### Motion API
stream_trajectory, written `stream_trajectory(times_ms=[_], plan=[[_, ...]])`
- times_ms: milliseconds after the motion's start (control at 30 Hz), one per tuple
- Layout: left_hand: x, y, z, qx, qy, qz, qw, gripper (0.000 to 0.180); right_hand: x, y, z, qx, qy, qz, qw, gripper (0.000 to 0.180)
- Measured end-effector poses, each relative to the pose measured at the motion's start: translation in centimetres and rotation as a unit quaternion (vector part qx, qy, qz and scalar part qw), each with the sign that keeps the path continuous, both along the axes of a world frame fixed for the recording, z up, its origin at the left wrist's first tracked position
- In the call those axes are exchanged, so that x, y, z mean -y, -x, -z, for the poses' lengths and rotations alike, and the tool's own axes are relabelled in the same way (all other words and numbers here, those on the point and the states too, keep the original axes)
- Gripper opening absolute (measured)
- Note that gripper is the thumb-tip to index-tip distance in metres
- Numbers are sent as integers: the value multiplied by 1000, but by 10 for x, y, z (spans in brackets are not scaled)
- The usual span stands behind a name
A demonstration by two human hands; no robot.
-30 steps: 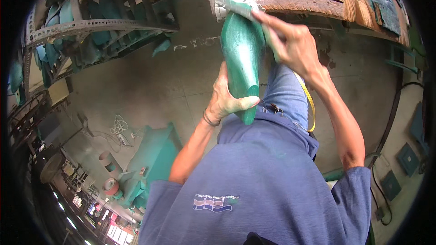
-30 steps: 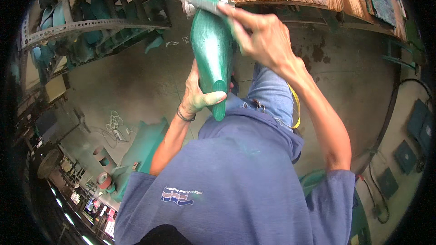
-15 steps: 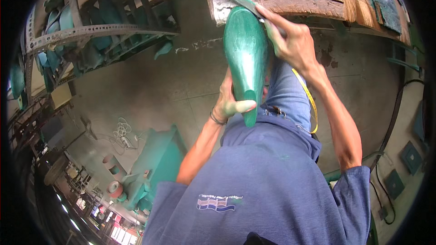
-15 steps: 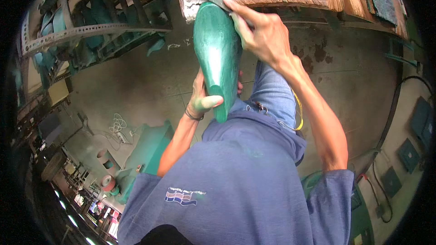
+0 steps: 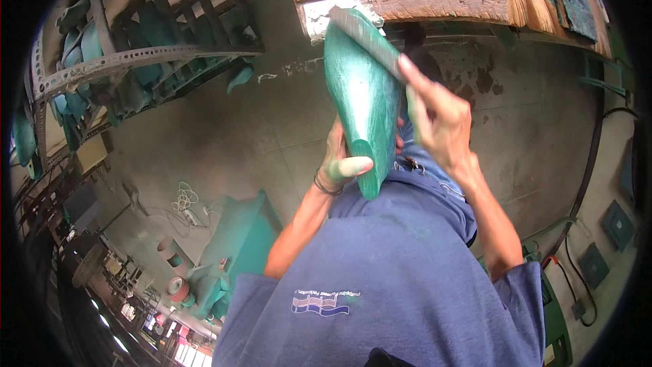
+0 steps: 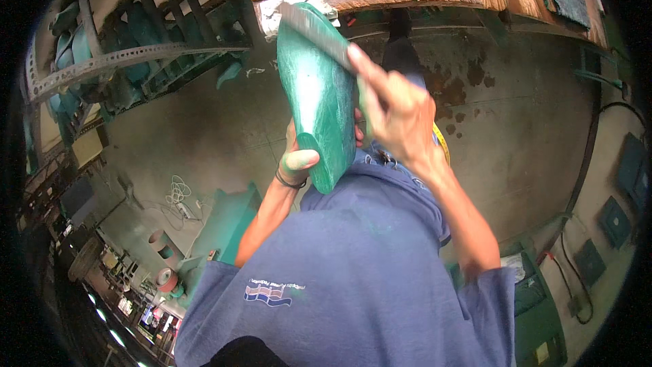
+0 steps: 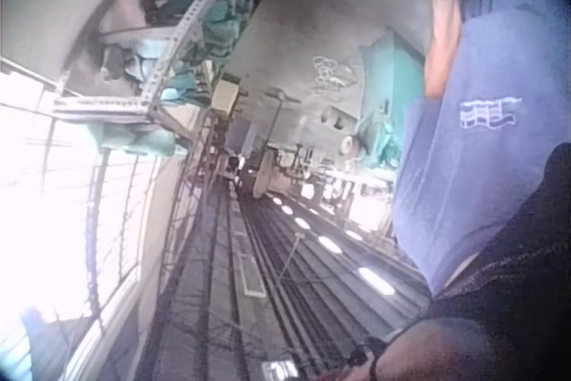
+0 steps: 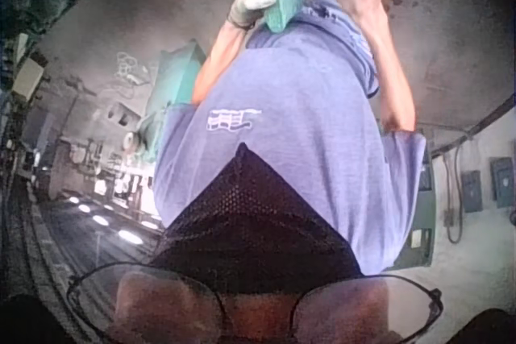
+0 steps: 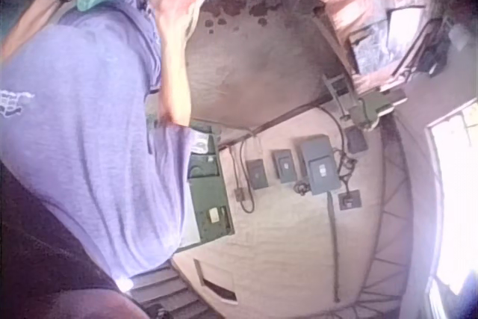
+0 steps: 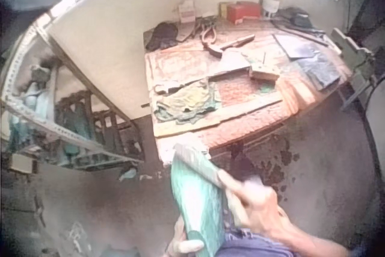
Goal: The person is using a metal file to smooth the edges and surface of a green plastic shoe last.
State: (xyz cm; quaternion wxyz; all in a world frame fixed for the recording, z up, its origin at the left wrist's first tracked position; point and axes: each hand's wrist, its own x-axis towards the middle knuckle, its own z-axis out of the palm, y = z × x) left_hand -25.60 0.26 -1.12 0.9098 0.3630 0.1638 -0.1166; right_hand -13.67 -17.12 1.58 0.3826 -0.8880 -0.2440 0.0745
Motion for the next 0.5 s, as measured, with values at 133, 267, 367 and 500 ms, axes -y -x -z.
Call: stream_trajectory(times_ms=[133,267,367,500], plan=[[-3,-1,3,1,-10,6,1000,115,0,6,-3,-14,-26,3,1000,50],[-2,-4,4,7,2,20,1000,114,-32,-39,7,-178,-126,55,974,42],[0,1,2,-8,41,2,999,113,-25,-9,-10,-168,-94,75,979,45],[-1,4,1,-16,40,-4,999,112,9,38,1,23,-23,10,999,51]])
